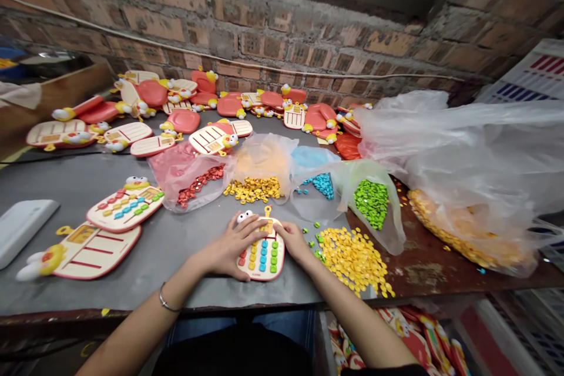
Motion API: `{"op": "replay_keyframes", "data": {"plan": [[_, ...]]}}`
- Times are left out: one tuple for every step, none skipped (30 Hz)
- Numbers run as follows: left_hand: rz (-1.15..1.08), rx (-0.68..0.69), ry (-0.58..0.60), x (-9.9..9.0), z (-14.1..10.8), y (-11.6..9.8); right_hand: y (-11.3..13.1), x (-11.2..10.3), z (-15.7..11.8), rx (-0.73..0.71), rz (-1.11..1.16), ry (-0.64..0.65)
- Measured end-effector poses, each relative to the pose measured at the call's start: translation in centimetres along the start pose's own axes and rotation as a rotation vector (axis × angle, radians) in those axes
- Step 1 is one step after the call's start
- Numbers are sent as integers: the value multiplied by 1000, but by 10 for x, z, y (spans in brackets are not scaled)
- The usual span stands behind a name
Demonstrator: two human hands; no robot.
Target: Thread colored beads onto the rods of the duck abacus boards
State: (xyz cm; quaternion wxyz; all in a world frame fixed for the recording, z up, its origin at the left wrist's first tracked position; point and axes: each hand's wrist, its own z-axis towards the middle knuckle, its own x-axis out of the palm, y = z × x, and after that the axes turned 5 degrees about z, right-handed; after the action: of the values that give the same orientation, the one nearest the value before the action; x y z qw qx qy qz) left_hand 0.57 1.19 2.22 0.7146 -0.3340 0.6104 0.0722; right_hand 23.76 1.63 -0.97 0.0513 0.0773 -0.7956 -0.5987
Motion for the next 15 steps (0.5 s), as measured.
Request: {"op": "replay_keyframes", "data": {"plan": [[2, 3, -6, -1, 0, -1, 0, 0, 0, -21, -10, -13], [4, 5, -10, -1, 0, -1, 1, 0, 0, -30, -23, -20], [4, 9, -11, -1, 0, -1, 2, 0, 1, -27, -33, -20], [4, 13, -12, -1, 0, -1, 4, 0, 3, -13, -39, -13], [5, 17, -13, 0, 0, -1, 5, 1, 4, 3, -39, -6], [7, 22, -15, 0, 0, -1, 6, 3, 4, 12, -33, -6], [9, 28, -19, 1, 1, -1, 7, 4, 3, 16, -26, -13], [11, 37, -27, 1, 1, -1, 7, 5, 0, 13, -19, -31], [13, 50, -37, 1, 0, -2, 6, 5, -6, 3, -16, -57], [16, 64, -50, 0, 0, -2, 4, 4, -16, -11, -17, -92], [20, 81, -67, -1, -1, -4, -1, 2, -28, -21, -22, -129], [27, 96, -85, -3, -1, -5, -6, -2, -41, -29, -20, -167], [37, 102, -103, -5, -2, -7, -13, -8, -56, -39, -3, -214], [50, 104, -121, -6, -3, -8, -21, -14, -70, -30, 11, -248], [70, 92, -134, -7, -3, -9, -29, -22, -83, -14, 7, -295]]}}
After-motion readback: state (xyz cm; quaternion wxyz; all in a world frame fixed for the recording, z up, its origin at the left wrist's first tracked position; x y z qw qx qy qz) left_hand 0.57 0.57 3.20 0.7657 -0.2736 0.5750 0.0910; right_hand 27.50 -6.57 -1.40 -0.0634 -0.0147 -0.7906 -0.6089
